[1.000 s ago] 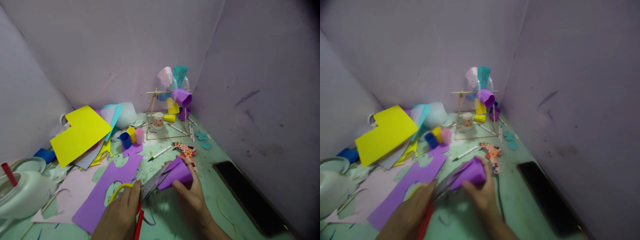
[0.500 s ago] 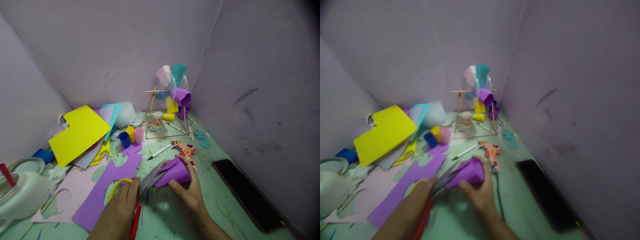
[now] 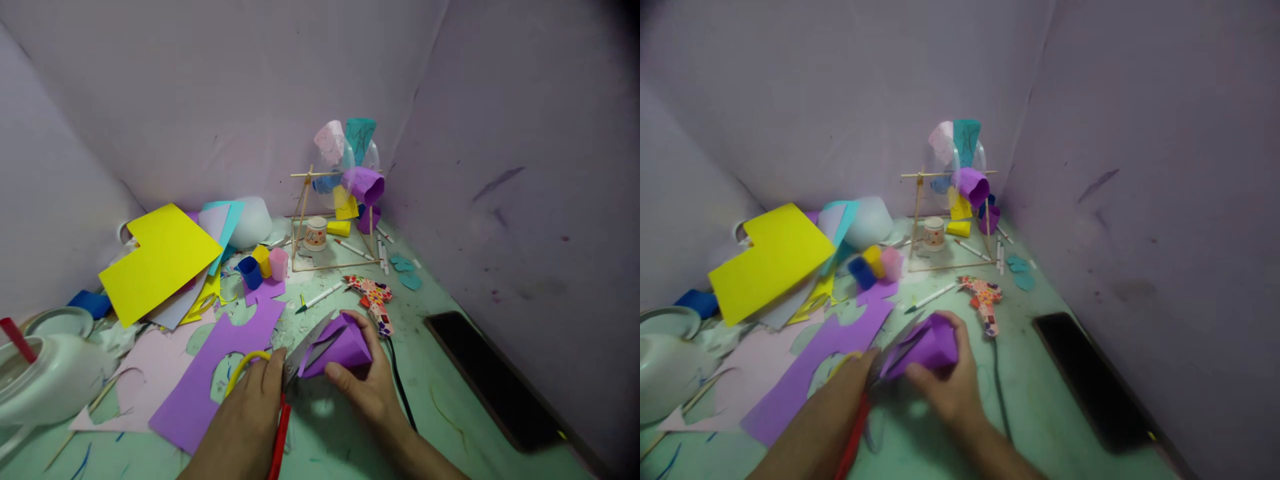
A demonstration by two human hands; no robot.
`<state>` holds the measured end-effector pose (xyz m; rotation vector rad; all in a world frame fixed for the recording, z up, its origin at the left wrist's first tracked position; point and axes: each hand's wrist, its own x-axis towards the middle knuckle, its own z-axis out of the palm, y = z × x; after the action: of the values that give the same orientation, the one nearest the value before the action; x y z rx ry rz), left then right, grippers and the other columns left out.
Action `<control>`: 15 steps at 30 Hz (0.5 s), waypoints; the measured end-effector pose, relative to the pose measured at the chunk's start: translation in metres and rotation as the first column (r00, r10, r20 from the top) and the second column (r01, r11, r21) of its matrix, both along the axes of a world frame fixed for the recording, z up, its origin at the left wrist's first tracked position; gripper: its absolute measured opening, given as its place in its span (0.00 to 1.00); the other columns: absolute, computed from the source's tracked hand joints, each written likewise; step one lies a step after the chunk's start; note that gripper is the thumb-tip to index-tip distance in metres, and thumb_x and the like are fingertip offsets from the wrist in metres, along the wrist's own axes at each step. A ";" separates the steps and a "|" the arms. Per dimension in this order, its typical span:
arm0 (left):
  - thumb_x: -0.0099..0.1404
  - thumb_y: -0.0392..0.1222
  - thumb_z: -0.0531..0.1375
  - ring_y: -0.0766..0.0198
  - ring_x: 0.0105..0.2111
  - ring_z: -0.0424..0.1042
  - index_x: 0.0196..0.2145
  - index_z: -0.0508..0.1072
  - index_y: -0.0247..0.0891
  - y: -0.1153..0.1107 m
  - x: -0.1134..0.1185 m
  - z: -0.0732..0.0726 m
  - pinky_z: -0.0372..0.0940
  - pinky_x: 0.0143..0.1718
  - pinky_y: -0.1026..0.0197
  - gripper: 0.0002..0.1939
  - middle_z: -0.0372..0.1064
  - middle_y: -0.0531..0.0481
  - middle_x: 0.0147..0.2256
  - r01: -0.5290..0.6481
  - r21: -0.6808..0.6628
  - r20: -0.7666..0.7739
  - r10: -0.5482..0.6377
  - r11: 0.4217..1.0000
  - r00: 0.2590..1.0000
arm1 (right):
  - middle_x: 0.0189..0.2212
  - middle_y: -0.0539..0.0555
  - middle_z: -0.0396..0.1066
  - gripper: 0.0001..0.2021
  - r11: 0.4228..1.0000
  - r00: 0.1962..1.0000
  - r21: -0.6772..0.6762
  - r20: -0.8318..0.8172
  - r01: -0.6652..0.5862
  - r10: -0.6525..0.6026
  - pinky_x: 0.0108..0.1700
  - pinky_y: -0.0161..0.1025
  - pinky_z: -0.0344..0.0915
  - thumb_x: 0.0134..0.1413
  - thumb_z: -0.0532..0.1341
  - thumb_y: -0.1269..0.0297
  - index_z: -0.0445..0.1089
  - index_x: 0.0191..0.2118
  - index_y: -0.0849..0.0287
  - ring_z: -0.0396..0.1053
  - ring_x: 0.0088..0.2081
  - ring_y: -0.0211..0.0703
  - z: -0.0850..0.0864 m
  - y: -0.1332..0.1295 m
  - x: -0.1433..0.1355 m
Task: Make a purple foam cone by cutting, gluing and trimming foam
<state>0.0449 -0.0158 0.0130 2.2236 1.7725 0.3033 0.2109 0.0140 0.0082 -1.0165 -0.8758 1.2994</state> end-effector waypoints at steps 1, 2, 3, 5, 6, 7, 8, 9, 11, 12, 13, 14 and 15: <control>0.59 0.28 0.46 0.55 0.46 0.71 0.57 0.58 0.35 0.000 0.001 0.001 0.66 0.45 0.55 0.27 0.70 0.39 0.46 -0.005 -0.023 -0.003 0.005 1.000 1.000 | 0.35 0.51 0.72 0.30 1.000 1.000 0.002 0.005 0.002 -0.002 0.34 0.36 0.67 0.34 0.70 0.63 0.62 0.48 0.55 0.71 0.31 0.44 -0.001 0.000 0.000; 0.59 0.29 0.46 0.55 0.47 0.71 0.57 0.58 0.35 0.000 0.001 0.001 0.66 0.46 0.56 0.27 0.70 0.39 0.47 -0.012 -0.047 -0.004 0.012 0.999 1.000 | 0.35 0.51 0.72 0.31 1.000 1.000 0.005 0.007 0.005 -0.005 0.34 0.37 0.67 0.34 0.70 0.62 0.61 0.48 0.55 0.71 0.31 0.44 -0.001 0.000 0.000; 0.60 0.29 0.46 0.55 0.47 0.70 0.57 0.58 0.36 0.000 0.001 0.002 0.66 0.46 0.56 0.27 0.69 0.38 0.47 -0.019 -0.068 -0.003 0.018 0.998 1.000 | 0.35 0.51 0.73 0.31 1.000 1.000 0.005 0.008 0.007 -0.007 0.34 0.38 0.67 0.34 0.70 0.62 0.61 0.48 0.54 0.71 0.31 0.45 -0.002 -0.001 0.000; 0.61 0.29 0.45 0.55 0.46 0.71 0.57 0.57 0.36 0.000 0.001 0.002 0.65 0.46 0.55 0.26 0.69 0.38 0.47 -0.024 -0.085 -0.005 0.024 0.996 1.000 | 0.35 0.51 0.73 0.30 1.000 1.000 0.000 0.013 0.008 -0.008 0.35 0.38 0.67 0.35 0.70 0.61 0.61 0.48 0.53 0.72 0.31 0.46 -0.002 -0.001 0.000; 0.61 0.29 0.45 0.55 0.46 0.71 0.58 0.57 0.36 -0.001 0.001 0.001 0.66 0.46 0.55 0.26 0.69 0.38 0.46 -0.023 -0.084 -0.007 0.023 0.996 1.000 | 0.34 0.51 0.73 0.30 1.000 1.000 0.000 0.016 0.009 -0.009 0.35 0.38 0.67 0.35 0.70 0.61 0.61 0.48 0.53 0.72 0.31 0.46 -0.002 -0.002 -0.001; 0.61 0.29 0.44 0.55 0.45 0.71 0.58 0.56 0.36 -0.001 0.000 0.000 0.66 0.45 0.55 0.26 0.69 0.39 0.46 -0.019 -0.076 -0.010 0.018 0.997 1.000 | 0.34 0.51 0.73 0.30 1.000 1.000 0.000 0.019 0.012 -0.012 0.34 0.38 0.67 0.35 0.70 0.61 0.61 0.48 0.53 0.71 0.31 0.45 -0.002 -0.002 -0.001; 0.62 0.29 0.44 0.55 0.45 0.71 0.58 0.56 0.36 -0.002 -0.001 -0.002 0.66 0.45 0.54 0.26 0.69 0.39 0.46 -0.011 -0.060 -0.015 0.010 0.998 1.000 | 0.34 0.50 0.73 0.30 1.000 1.000 0.002 0.020 0.016 -0.016 0.34 0.38 0.67 0.35 0.70 0.62 0.61 0.48 0.53 0.71 0.31 0.45 -0.002 -0.002 -0.001; 0.62 0.29 0.44 0.55 0.45 0.72 0.58 0.55 0.36 -0.003 -0.002 -0.003 0.66 0.45 0.54 0.26 0.69 0.39 0.46 -0.001 -0.039 -0.021 0.000 0.999 1.000 | 0.34 0.50 0.72 0.30 1.000 1.000 0.005 0.021 0.021 -0.021 0.34 0.38 0.67 0.34 0.70 0.62 0.61 0.48 0.53 0.70 0.30 0.44 -0.002 -0.002 -0.001; 0.63 0.29 0.45 0.56 0.45 0.72 0.59 0.53 0.37 -0.004 -0.005 -0.007 0.67 0.45 0.55 0.26 0.69 0.39 0.47 0.034 0.011 -0.040 -0.034 0.999 0.999 | 0.33 0.50 0.72 0.30 1.000 1.000 0.012 0.014 0.024 -0.024 0.33 0.37 0.67 0.35 0.70 0.63 0.61 0.48 0.54 0.70 0.29 0.43 -0.003 -0.003 -0.001; 0.63 0.28 0.45 0.56 0.45 0.72 0.59 0.52 0.37 -0.005 -0.006 -0.008 0.67 0.45 0.55 0.26 0.69 0.39 0.48 0.058 0.037 -0.053 -0.056 0.998 0.997 | 0.33 0.50 0.72 0.30 1.000 1.000 0.017 0.011 0.022 -0.022 0.33 0.37 0.67 0.35 0.70 0.63 0.61 0.48 0.54 0.69 0.29 0.43 -0.003 -0.003 -0.001; 0.63 0.28 0.45 0.56 0.45 0.72 0.59 0.51 0.37 -0.006 -0.008 -0.009 0.68 0.44 0.56 0.26 0.69 0.39 0.48 0.082 0.063 -0.067 -0.078 0.995 0.995 | 0.32 0.50 0.72 0.30 1.000 1.000 0.024 0.008 0.018 -0.019 0.33 0.37 0.67 0.35 0.70 0.63 0.61 0.48 0.54 0.70 0.29 0.43 -0.003 -0.003 -0.001; 0.63 0.28 0.46 0.56 0.44 0.73 0.59 0.50 0.37 -0.006 -0.009 -0.010 0.69 0.43 0.56 0.26 0.69 0.39 0.48 0.106 0.084 -0.082 -0.099 0.991 0.992 | 0.32 0.50 0.72 0.30 0.999 1.000 0.031 0.004 0.013 -0.013 0.33 0.37 0.67 0.36 0.70 0.63 0.61 0.48 0.54 0.70 0.30 0.44 -0.004 -0.003 0.000; 0.64 0.27 0.46 0.57 0.44 0.73 0.59 0.49 0.38 -0.006 -0.010 -0.011 0.69 0.42 0.56 0.26 0.69 0.40 0.47 0.126 0.107 -0.097 -0.115 0.986 0.989 | 0.33 0.51 0.73 0.29 0.999 1.000 0.036 -0.002 0.008 -0.008 0.33 0.38 0.67 0.36 0.70 0.63 0.61 0.48 0.53 0.71 0.31 0.45 -0.004 -0.003 0.000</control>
<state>0.0353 -0.0219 0.0021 2.4485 1.6942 0.2878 0.2105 0.0112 0.0041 -0.9893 -0.8900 1.2731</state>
